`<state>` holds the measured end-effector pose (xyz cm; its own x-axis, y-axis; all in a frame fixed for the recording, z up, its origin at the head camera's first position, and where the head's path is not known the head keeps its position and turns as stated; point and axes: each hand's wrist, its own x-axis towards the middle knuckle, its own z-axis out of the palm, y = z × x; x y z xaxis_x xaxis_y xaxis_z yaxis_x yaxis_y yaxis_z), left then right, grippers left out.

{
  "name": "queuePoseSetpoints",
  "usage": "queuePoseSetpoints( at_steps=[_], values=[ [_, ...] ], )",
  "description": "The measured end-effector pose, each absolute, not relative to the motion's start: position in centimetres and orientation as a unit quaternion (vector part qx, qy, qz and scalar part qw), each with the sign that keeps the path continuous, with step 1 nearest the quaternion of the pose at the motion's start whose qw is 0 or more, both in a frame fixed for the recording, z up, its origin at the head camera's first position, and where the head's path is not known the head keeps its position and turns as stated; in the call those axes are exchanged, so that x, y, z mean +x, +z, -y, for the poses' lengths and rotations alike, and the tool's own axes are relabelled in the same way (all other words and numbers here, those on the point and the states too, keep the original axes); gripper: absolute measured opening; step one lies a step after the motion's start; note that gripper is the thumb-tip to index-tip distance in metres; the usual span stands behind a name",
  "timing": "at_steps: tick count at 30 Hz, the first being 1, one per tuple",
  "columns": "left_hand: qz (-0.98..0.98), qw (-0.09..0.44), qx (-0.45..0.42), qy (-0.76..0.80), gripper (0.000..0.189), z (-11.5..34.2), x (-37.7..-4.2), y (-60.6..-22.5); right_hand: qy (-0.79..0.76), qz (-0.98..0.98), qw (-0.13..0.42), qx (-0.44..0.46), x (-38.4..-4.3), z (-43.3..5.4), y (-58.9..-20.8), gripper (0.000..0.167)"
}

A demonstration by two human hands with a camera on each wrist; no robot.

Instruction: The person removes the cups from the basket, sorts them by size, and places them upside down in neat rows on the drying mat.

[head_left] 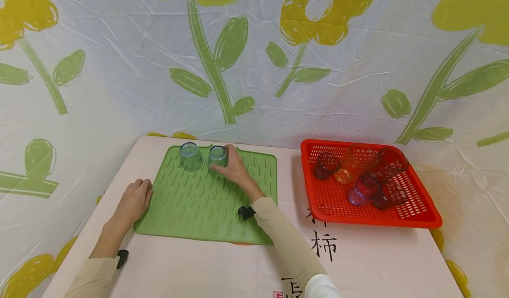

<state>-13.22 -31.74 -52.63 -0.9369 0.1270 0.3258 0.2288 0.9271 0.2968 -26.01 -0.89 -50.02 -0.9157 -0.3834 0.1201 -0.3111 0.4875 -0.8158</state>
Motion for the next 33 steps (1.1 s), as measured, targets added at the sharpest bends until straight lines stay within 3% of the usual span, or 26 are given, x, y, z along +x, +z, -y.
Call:
queuePoseSetpoints(
  at_steps=[12,27,33],
  values=[
    [0.969,0.159,-0.092,-0.167,0.010,31.4,-13.2,-52.4,-0.467,-0.860,0.050,-0.199,-26.1,0.6,-50.2,0.075],
    [0.974,0.129,-0.079,-0.169,0.009,31.2,-13.1,-52.4,-0.460,-0.863,0.061,-0.200,-25.8,0.2,-50.1,0.080],
    [0.972,0.149,-0.087,-0.161,0.010,31.3,-13.2,-52.4,-0.447,-0.869,0.073,-0.201,-25.2,-0.6,-49.5,0.083]
  ],
)
